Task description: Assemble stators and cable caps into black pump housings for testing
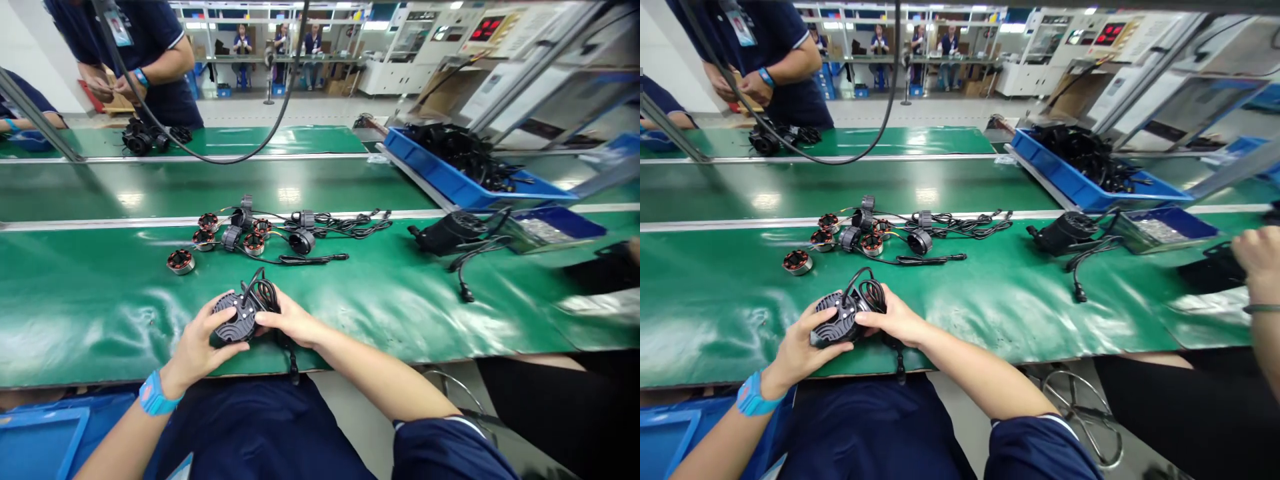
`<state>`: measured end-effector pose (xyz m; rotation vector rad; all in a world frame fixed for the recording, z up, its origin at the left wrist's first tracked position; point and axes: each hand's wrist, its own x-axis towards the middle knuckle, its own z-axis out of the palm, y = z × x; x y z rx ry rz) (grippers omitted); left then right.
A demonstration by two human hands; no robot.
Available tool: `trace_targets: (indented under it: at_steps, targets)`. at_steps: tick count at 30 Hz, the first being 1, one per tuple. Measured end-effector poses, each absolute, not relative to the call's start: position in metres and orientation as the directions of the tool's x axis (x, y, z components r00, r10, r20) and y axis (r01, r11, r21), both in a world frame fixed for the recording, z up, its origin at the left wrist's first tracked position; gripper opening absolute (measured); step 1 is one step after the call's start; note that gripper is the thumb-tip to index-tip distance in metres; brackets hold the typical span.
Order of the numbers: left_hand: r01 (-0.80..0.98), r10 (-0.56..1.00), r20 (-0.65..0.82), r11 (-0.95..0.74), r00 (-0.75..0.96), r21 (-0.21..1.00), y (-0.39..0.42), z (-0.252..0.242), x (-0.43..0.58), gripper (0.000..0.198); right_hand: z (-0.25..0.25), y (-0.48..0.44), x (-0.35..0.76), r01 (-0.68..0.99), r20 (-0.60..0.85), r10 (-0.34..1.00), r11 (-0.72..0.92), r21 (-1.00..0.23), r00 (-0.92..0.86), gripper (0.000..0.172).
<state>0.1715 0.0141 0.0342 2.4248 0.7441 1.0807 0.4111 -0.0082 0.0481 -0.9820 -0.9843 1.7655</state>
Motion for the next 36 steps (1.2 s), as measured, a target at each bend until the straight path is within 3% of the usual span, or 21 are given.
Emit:
trace_targets:
  at_steps: [5,9,12,18,26,31,36]
  targets:
    - [0.192,0.464,0.551,-0.856,0.694,0.48,0.019,0.041,0.215,0.063,0.05,-0.041,0.443,-0.347,-0.181,0.98,-0.197,-0.917,-0.077,0.082]
    - [0.197,0.438,0.505,-0.865,0.743,0.461,0.016,0.038,0.249,0.067,0.052,-0.069,0.467,-0.435,-0.26,0.951,-0.167,-0.885,0.164,0.081]
    - [0.256,0.443,0.482,-0.878,0.756,0.405,0.013,0.029,0.253,0.073,0.052,-0.08,0.499,-0.488,-0.309,0.866,-0.089,-0.868,0.393,0.068]
    - [0.308,0.364,0.417,-0.931,0.833,0.198,0.01,-0.012,0.227,0.058,0.056,-0.077,0.596,-0.387,-0.245,0.593,0.124,-0.914,0.767,0.052]
    - [0.299,0.314,0.44,-0.948,0.841,0.104,0.009,-0.031,0.221,0.056,0.056,-0.123,0.667,-0.363,-0.283,0.321,0.222,-0.905,0.904,0.035]
    - [0.29,0.3,0.442,-0.953,0.845,0.093,0.011,-0.031,0.22,0.058,0.062,-0.174,0.697,-0.285,-0.247,0.158,0.304,-0.909,0.956,0.033]
    - [0.3,0.305,0.433,-0.95,0.848,0.083,0.01,-0.032,0.22,0.056,0.071,-0.166,0.751,-0.193,-0.216,-0.029,0.34,-0.92,0.976,0.031]
